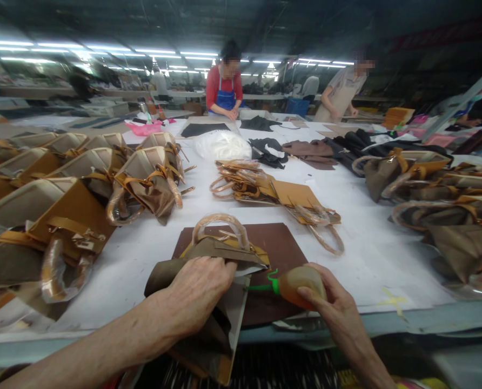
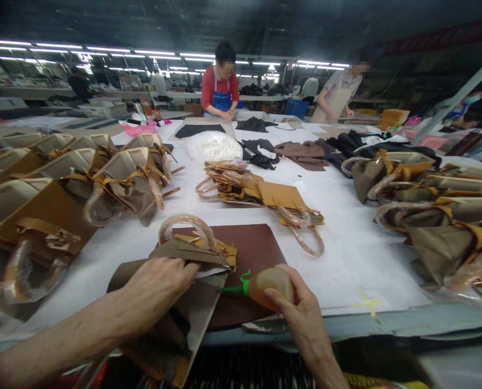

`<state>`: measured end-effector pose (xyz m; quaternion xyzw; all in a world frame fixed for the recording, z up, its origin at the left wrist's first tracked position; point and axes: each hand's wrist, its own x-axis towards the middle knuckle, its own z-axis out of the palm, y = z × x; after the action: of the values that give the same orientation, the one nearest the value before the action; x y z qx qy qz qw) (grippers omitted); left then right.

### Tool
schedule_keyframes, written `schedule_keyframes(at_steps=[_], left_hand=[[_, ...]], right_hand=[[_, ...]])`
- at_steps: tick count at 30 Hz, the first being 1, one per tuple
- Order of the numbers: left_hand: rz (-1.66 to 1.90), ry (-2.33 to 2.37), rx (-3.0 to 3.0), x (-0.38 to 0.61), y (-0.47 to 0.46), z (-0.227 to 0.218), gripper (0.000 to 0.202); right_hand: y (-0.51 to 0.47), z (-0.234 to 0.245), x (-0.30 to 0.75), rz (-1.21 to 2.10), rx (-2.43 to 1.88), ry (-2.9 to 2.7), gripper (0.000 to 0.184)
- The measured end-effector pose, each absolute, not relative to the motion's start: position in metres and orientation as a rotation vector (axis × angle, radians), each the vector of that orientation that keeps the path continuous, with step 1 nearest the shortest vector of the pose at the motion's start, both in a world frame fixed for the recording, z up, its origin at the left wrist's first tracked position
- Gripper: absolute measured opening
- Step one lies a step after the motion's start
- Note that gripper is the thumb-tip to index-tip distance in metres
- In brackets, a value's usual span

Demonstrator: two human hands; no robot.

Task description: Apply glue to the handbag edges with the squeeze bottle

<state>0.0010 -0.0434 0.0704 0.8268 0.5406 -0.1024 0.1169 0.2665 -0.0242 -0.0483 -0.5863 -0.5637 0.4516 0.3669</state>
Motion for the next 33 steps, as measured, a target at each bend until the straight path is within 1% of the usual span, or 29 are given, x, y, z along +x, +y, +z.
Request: schedule_keyframes(at_steps=[8, 15, 25, 33], left_hand=[[-0.384, 1.581, 2.453, 0.000, -0.042, 0.070, 0.027], [-0.339, 1.602, 2.559, -0.002, -0.040, 0.061, 0.019], [-0.265, 1.587, 2.620, -0.001, -0.040, 0.062, 0.018], [-0.332, 1.610, 2.605, 0.000, -0.040, 0.064, 0.017]], right_hand=[[-0.029, -0.040, 0.263, 1.161, -1.522, -1.500, 0.043], [-0.042, -0.034, 0.264, 1.251, -1.549, -1.485, 0.043], [-0.058, -0.031, 0.262, 1.303, -1.503, -1.453, 0.041], [-0.071, -0.027, 0.259, 1.241, -1.487, -1.398, 0.038]])
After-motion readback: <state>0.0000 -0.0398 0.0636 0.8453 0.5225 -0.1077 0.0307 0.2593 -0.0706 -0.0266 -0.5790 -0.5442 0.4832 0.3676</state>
